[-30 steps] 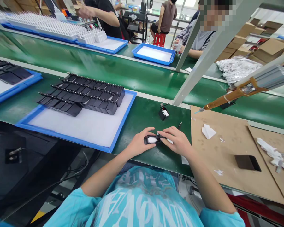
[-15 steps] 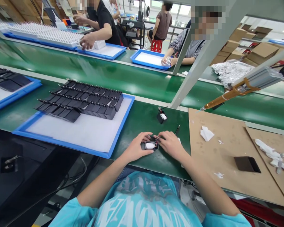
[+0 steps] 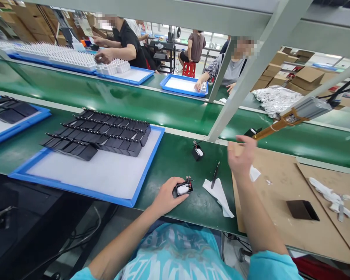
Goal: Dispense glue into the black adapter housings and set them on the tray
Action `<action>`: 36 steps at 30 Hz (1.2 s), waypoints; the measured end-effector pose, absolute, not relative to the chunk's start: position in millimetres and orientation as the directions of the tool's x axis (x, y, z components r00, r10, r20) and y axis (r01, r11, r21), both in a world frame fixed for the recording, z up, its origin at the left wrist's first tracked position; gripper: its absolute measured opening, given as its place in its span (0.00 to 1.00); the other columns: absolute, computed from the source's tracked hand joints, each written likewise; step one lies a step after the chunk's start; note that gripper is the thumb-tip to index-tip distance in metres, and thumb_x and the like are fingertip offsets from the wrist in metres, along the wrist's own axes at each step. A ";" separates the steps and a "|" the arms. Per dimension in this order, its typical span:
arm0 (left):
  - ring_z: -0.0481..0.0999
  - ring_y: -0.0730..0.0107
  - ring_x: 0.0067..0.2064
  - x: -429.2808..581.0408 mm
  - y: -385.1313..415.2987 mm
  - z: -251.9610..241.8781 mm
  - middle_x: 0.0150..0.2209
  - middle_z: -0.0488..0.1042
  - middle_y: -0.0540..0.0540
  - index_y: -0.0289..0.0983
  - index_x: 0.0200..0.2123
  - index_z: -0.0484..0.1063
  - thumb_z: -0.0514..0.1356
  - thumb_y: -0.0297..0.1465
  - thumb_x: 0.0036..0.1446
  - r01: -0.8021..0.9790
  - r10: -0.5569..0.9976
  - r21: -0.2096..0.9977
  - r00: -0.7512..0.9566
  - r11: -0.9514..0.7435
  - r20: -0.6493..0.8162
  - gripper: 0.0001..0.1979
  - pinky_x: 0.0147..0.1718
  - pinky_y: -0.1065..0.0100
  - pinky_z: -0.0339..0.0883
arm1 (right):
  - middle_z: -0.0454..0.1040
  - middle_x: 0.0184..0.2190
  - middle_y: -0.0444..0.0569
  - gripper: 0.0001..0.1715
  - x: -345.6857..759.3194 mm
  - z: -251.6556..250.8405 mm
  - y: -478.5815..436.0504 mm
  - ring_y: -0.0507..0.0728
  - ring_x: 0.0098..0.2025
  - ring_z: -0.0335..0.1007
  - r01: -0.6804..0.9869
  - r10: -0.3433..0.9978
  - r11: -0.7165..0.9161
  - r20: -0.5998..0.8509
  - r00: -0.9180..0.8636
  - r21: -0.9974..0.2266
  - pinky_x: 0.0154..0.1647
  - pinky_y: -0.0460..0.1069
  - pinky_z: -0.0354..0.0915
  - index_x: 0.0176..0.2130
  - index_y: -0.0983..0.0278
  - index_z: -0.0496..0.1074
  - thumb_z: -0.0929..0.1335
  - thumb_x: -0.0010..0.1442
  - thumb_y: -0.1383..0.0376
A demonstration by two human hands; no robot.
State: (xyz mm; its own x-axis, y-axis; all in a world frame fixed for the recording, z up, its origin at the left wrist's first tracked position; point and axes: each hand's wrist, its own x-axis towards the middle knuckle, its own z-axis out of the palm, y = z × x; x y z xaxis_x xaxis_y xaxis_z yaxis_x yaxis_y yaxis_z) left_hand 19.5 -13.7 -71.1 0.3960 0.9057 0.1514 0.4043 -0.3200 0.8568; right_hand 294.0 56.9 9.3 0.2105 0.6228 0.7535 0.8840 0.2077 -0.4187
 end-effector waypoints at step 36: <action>0.81 0.64 0.36 27.2 -23.7 -55.3 0.38 0.79 0.47 0.39 0.47 0.65 0.64 0.35 0.54 0.559 0.857 0.649 0.329 -0.516 0.397 0.19 0.32 0.69 0.72 | 0.69 0.37 0.42 0.30 179.5 40.9 -14.4 0.45 0.15 0.61 -0.426 0.885 0.441 0.303 0.354 -0.790 0.11 0.45 0.55 0.43 0.55 0.67 0.68 0.49 0.39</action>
